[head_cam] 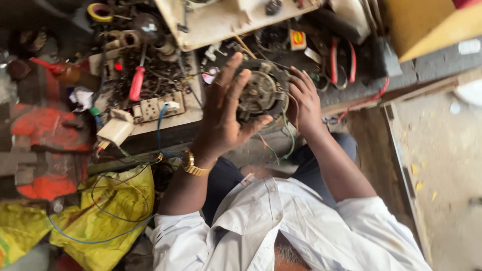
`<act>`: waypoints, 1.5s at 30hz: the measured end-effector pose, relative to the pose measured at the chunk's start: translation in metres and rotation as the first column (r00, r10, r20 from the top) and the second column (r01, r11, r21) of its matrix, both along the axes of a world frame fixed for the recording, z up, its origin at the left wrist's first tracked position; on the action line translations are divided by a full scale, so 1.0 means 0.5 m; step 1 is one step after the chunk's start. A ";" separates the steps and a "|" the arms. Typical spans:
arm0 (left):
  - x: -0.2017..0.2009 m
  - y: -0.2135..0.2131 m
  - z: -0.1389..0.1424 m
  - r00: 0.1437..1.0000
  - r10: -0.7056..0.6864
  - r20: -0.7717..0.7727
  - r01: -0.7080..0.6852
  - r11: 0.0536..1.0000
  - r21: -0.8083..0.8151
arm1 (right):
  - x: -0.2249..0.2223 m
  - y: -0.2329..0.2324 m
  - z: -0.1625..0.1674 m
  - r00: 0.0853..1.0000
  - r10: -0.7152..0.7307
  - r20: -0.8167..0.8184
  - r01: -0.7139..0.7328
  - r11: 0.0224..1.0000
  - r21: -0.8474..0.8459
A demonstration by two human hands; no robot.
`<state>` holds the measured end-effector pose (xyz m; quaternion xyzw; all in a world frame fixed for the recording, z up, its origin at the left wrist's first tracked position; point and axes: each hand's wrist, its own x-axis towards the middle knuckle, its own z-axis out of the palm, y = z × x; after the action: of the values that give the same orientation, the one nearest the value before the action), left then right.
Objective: The person sits at a cluttered repair workbench handling an electric motor assembly. They untangle and route green and yellow wires around the motor housing, reposition the motor, then use a red-handled screwdriver and pliers to work on its parts while checking it with a multimeter.
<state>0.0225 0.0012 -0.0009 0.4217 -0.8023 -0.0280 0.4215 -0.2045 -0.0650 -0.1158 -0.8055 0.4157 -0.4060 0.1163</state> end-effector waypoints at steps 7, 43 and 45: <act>0.025 0.012 -0.028 1.000 0.022 0.012 -0.022 0.999 0.024 | 0.008 -0.007 -0.023 1.000 0.022 -0.005 -0.022 1.000 0.003; 0.432 -0.024 -0.071 0.508 0.531 0.678 -0.797 0.588 0.137 | -0.007 -0.008 -0.043 0.998 0.026 -0.054 -0.024 0.999 0.034; 0.450 -0.035 -0.095 0.500 0.517 0.694 -0.812 0.558 0.169 | -0.004 -0.008 -0.033 0.998 0.042 -0.051 -0.041 0.999 0.020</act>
<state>0.2476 -0.0162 -0.0483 0.7834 -0.6168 0.0741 0.0171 -0.2063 -0.0688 -0.1322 -0.8230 0.4057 -0.3786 0.1218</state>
